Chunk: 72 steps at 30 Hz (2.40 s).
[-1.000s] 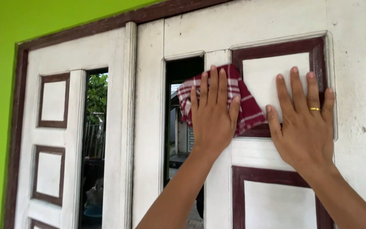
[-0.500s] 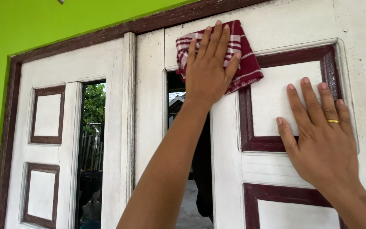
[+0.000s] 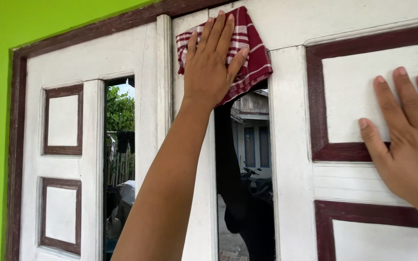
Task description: Wiping a white wooden door with a red checkered cloth.
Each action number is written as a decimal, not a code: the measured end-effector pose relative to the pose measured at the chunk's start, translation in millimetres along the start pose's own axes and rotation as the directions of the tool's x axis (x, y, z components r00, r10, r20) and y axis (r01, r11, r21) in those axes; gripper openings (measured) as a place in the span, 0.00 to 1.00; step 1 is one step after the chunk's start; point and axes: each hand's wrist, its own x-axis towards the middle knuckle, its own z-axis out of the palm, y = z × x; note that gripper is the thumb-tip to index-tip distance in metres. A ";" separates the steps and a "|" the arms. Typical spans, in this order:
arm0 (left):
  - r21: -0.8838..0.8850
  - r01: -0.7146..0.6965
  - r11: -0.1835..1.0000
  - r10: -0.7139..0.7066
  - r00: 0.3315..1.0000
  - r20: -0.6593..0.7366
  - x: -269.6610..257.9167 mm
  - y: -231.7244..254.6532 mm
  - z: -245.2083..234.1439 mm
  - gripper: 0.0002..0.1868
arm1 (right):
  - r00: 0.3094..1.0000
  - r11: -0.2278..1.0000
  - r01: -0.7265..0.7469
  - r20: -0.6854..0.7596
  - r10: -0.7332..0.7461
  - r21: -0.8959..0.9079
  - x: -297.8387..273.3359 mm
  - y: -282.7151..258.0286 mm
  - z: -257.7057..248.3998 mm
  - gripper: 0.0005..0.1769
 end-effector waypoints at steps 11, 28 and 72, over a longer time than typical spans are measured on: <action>-0.098 0.089 0.991 -0.088 0.996 0.019 -32.3 -25.7 1.1 0.32 | 0.981 0.985 -0.169 0.095 0.171 -0.030 18.8 -22.0 -0.2 0.34; 0.120 0.005 0.993 -0.027 0.982 0.188 -189.2 47.6 -58.9 0.31 | 0.991 0.998 -0.028 0.129 0.020 0.059 26.1 -131.2 44.2 0.38; 0.073 -0.004 0.997 -0.016 0.963 0.271 -263.4 75.9 -98.4 0.30 | 0.991 0.991 -0.030 0.130 0.013 0.133 21.2 -129.3 38.7 0.38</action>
